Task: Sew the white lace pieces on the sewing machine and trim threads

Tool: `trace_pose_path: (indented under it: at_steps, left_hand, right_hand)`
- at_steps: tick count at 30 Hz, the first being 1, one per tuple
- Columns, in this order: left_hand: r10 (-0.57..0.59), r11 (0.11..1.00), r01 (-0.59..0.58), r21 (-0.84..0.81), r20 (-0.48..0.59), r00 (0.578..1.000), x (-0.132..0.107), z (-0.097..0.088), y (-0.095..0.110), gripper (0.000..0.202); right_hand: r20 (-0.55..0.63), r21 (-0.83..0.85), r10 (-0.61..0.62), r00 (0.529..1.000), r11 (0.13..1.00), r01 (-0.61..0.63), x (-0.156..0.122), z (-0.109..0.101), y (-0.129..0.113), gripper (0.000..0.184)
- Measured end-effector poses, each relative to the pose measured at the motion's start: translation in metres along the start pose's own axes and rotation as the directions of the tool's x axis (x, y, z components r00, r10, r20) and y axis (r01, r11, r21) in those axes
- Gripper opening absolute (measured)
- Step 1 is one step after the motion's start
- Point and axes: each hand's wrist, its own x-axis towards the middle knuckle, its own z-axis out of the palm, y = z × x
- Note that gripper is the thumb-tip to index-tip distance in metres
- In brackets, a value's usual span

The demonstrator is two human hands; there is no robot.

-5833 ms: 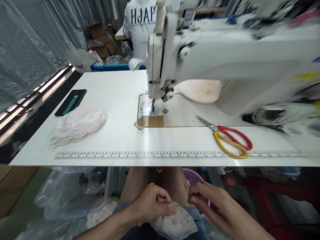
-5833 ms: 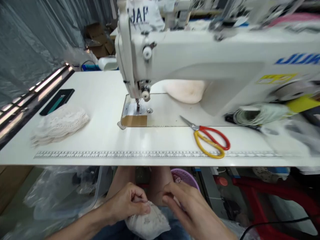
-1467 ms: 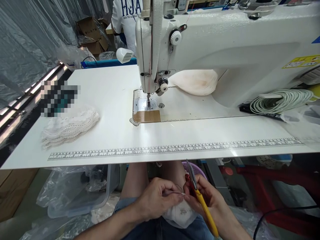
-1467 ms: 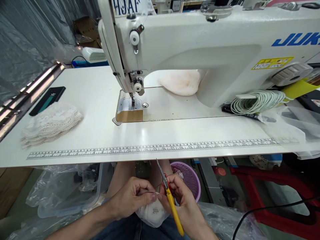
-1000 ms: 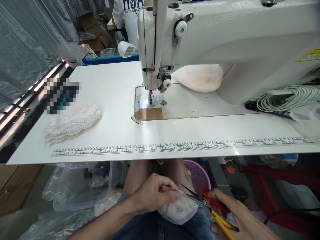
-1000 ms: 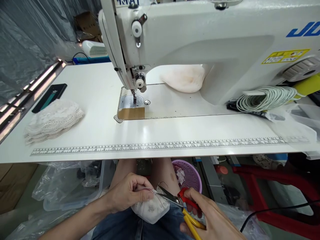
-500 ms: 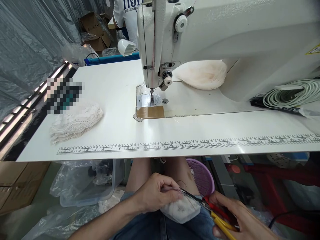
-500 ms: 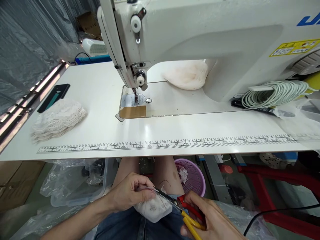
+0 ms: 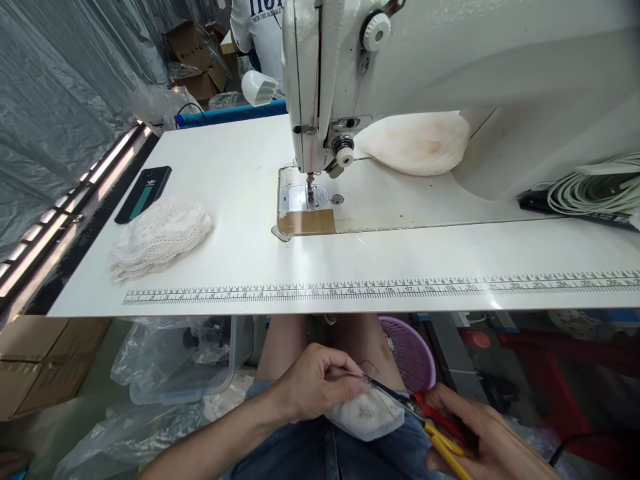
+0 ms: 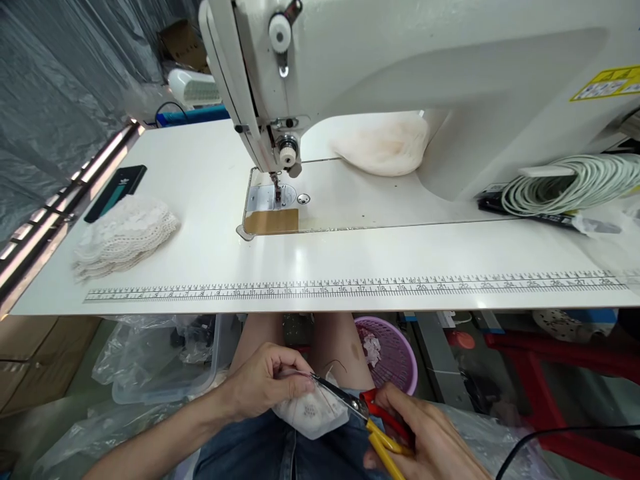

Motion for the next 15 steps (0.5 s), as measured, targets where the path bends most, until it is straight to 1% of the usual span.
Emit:
trace_pose_path:
  at_steps: [2, 4, 7, 9, 12, 15]
  left_hand:
    - [-0.006, 1.000, 0.006, -0.010, 0.004, 1.000, 0.0002, 0.0002, -0.0009, 0.032]
    - [-0.016, 1.000, 0.016, -0.020, 0.015, 1.000, 0.0003, 0.0005, -0.0010, 0.036]
    - [-0.029, 0.999, 0.029, -0.015, 0.026, 0.999, 0.0004, 0.0008, 0.0002, 0.040]
    - [-0.037, 0.999, 0.038, -0.016, 0.032, 0.999, 0.0004, 0.0008, 0.0014, 0.040]
    - [-0.052, 0.998, 0.053, -0.028, 0.043, 0.998, 0.0003, 0.0001, 0.0030, 0.037]
    - [-0.049, 0.999, 0.050, -0.020, 0.045, 0.998, 0.0003, -0.0011, 0.0032, 0.035]
  right_hand:
    - [-0.024, 0.016, -0.026, 0.999, 1.000, 0.026, 0.0018, 0.0011, 0.0000, 0.016]
    - [-0.018, 0.026, -0.055, 0.998, 0.998, 0.056, 0.0029, 0.0008, 0.0002, 0.015]
    - [-0.013, -0.007, -0.086, 0.996, 0.996, 0.086, 0.0026, -0.0023, 0.0003, 0.016]
    - [-0.019, -0.026, -0.091, 0.996, 0.996, 0.091, 0.0015, -0.0048, -0.0006, 0.018]
    - [-0.022, -0.023, -0.093, 0.995, 0.995, 0.092, 0.0002, -0.0070, -0.0036, 0.016]
    - [-0.067, -0.032, -0.070, 0.995, 0.997, 0.068, 0.0006, -0.0066, -0.0064, 0.020]
